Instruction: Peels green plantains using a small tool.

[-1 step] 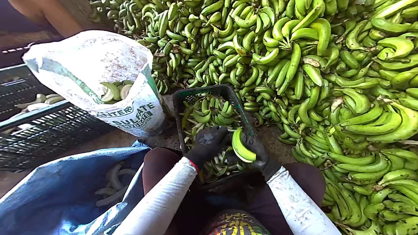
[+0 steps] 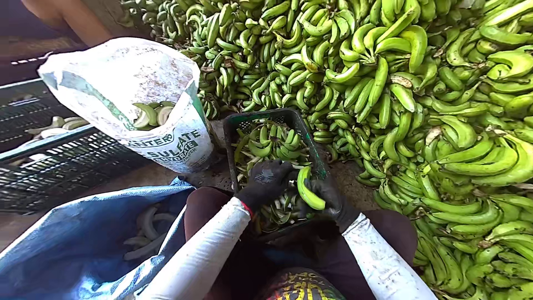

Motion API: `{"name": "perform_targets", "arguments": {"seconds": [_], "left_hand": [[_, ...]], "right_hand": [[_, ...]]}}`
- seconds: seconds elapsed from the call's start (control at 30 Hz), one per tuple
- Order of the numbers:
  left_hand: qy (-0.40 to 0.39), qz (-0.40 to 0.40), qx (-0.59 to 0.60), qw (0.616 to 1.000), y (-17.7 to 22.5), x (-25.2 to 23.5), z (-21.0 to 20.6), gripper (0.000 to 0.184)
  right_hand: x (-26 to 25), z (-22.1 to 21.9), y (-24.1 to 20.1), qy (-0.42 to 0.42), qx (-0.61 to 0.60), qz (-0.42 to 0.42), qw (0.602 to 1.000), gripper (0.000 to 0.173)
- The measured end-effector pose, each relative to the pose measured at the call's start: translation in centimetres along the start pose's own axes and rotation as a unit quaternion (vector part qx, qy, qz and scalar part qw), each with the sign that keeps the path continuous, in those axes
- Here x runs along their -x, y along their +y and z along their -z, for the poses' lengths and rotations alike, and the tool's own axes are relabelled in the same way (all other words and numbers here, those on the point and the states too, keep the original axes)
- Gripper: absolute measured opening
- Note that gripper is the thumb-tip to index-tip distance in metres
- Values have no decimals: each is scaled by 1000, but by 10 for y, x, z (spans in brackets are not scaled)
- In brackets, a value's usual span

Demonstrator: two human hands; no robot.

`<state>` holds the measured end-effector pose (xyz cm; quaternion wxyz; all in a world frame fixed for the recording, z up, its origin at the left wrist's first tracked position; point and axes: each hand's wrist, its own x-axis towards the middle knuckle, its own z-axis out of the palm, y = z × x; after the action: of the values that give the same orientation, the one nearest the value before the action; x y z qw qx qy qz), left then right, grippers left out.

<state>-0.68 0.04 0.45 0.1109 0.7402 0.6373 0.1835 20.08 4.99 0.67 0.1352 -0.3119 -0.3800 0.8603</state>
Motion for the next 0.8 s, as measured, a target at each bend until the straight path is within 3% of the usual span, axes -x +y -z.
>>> {"name": "perform_targets", "arguments": {"seconds": [0.07,0.1,0.17,0.2,0.3,0.37,0.43,0.5,0.6,0.63,0.7,0.8], "left_hand": [[-13,60,-6,998,-15,-2,9,28],[-1,141,18,990,-26,-3,13,32],[58,318,107,940,-53,-7,36,52],[84,362,129,919,-64,-7,45,57],[57,375,142,914,-60,10,48,54],[-53,372,149,915,-47,13,41,49],[-139,353,145,914,-40,6,27,50],[-161,331,151,917,-42,3,20,53],[-154,350,154,911,-45,4,38,55],[-140,364,158,907,-47,5,46,55],[-98,395,175,897,-54,10,64,53],[-31,426,196,882,-61,15,87,53]], "right_hand": [[-1,-10,-7,-13,66,-62,996,38],[-3,-11,-9,-50,101,-76,991,36],[-8,-25,-18,-76,185,-102,974,35],[-12,-35,-24,-55,231,-118,964,32],[-43,-72,-55,49,373,-103,921,29],[-74,-103,-87,46,436,-52,897,35],[-106,-142,-119,-3,414,43,909,32],[-130,-173,-148,-29,392,160,905,31],[-156,-199,-169,87,397,264,875,40],[-166,-194,-169,124,440,280,844,44],[-186,-166,-157,195,581,293,734,48],[-216,-106,-106,267,697,215,630,48]]}}
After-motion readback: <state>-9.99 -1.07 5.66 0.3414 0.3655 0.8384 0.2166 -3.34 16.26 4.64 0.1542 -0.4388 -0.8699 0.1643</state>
